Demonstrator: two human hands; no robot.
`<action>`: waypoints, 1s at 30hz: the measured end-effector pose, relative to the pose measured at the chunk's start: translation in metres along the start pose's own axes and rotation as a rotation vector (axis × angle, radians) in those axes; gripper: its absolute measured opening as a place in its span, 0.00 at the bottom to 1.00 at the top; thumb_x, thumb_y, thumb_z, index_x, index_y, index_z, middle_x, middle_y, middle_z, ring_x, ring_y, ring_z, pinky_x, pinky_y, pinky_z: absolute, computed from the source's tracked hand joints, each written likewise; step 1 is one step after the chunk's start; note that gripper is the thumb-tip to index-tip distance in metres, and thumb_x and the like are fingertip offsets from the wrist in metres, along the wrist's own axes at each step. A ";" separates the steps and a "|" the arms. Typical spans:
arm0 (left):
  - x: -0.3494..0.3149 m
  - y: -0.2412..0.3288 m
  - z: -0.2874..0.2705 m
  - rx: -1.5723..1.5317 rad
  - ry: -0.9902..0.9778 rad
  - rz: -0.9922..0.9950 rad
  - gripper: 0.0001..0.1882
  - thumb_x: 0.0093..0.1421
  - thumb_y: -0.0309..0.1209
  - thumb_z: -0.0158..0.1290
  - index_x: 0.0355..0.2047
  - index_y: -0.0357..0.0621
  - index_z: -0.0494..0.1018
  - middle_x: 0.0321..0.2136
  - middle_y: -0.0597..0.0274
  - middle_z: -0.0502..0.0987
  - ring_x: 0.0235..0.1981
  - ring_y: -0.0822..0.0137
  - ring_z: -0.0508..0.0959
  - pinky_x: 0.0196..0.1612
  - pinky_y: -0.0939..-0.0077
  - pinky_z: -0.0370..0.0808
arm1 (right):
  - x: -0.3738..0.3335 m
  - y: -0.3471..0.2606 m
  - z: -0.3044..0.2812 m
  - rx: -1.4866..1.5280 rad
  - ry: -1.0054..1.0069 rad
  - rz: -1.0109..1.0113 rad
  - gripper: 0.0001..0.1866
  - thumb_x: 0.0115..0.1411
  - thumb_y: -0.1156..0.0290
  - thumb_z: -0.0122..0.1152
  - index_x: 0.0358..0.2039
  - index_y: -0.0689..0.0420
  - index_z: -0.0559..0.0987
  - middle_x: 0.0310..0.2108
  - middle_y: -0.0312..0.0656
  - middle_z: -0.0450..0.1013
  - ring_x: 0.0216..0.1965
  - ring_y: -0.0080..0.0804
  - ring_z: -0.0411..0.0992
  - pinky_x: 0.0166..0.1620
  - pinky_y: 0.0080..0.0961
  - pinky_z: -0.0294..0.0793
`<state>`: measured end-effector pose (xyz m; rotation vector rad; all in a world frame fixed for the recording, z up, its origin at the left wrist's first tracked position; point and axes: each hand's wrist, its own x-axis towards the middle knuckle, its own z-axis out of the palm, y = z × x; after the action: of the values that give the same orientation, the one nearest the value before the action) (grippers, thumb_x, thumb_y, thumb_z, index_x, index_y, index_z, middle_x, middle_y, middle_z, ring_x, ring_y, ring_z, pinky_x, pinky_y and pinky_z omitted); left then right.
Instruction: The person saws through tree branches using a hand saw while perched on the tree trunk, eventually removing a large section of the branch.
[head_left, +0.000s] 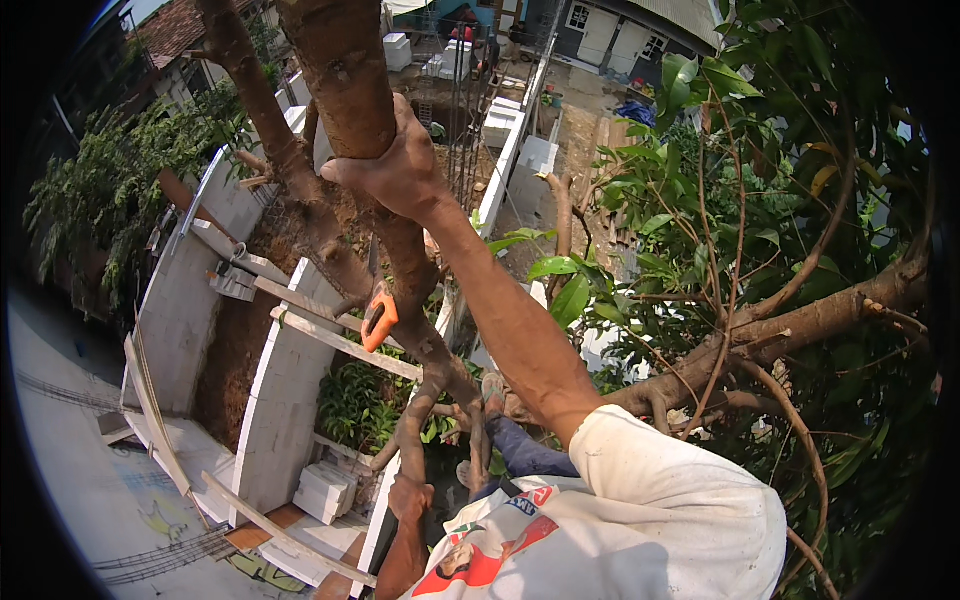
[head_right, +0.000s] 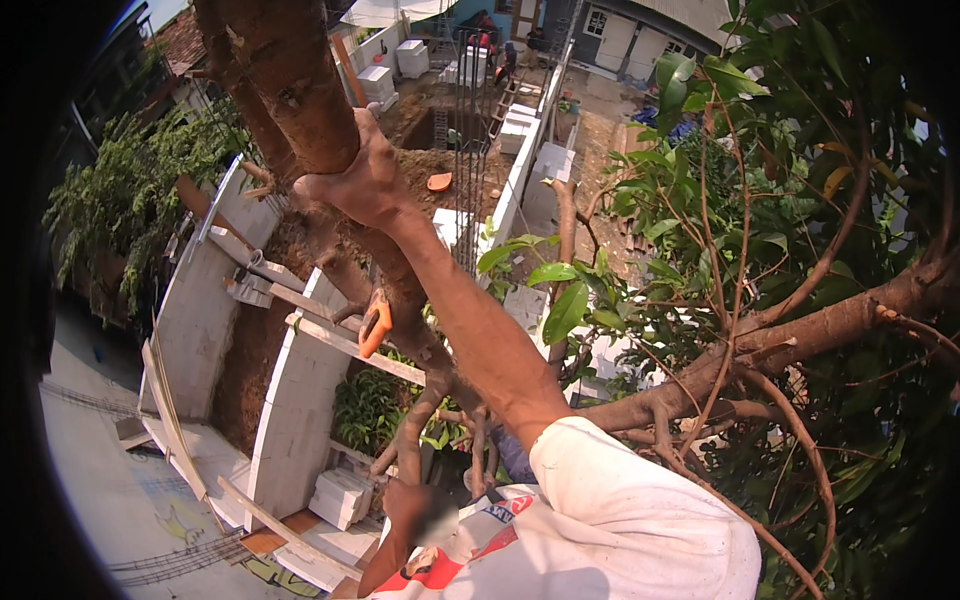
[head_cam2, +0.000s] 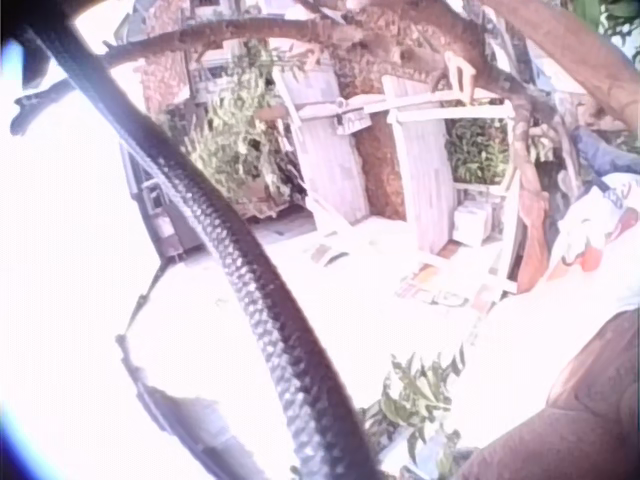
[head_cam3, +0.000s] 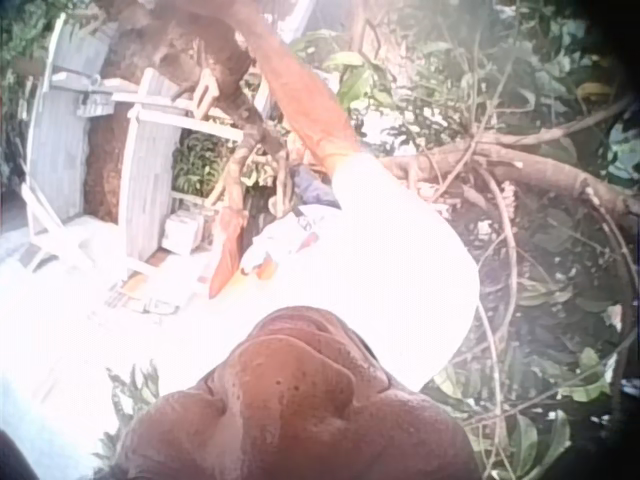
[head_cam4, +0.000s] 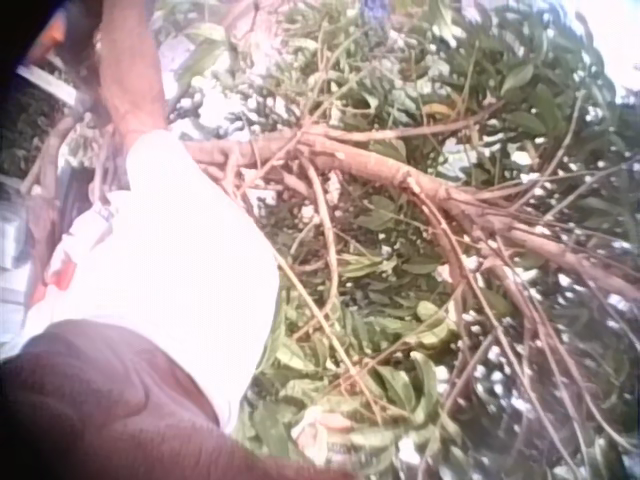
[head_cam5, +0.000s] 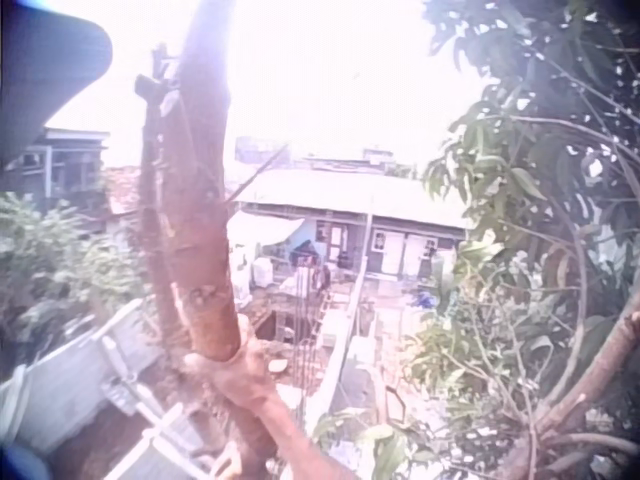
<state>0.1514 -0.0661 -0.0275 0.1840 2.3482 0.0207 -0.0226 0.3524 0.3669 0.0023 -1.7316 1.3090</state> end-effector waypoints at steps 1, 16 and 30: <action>0.000 0.002 0.000 -0.003 -0.005 0.008 0.30 0.49 0.39 0.68 0.49 0.32 0.77 0.47 0.40 0.84 0.51 0.46 0.86 0.55 0.57 0.83 | 0.001 -0.001 -0.003 -0.057 0.002 0.002 0.43 0.43 0.65 0.87 0.58 0.61 0.72 0.48 0.40 0.79 0.49 0.29 0.77 0.57 0.31 0.77; 0.004 -0.002 0.005 -0.032 -0.005 0.004 0.31 0.49 0.38 0.68 0.50 0.32 0.77 0.48 0.40 0.84 0.51 0.46 0.85 0.55 0.57 0.83 | 0.001 -0.001 -0.001 -0.037 -0.001 -0.006 0.42 0.44 0.64 0.86 0.56 0.62 0.72 0.47 0.40 0.77 0.48 0.29 0.76 0.56 0.32 0.78; 0.001 0.003 0.000 -0.059 -0.015 -0.010 0.31 0.51 0.38 0.68 0.52 0.32 0.77 0.49 0.40 0.84 0.52 0.46 0.85 0.56 0.57 0.82 | 0.002 0.001 -0.004 -0.078 -0.032 0.014 0.42 0.44 0.64 0.86 0.56 0.62 0.72 0.47 0.40 0.78 0.49 0.29 0.76 0.56 0.33 0.78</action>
<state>0.1511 -0.0630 -0.0279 0.1426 2.3304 0.0826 -0.0217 0.3566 0.3669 -0.0338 -1.8121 1.2565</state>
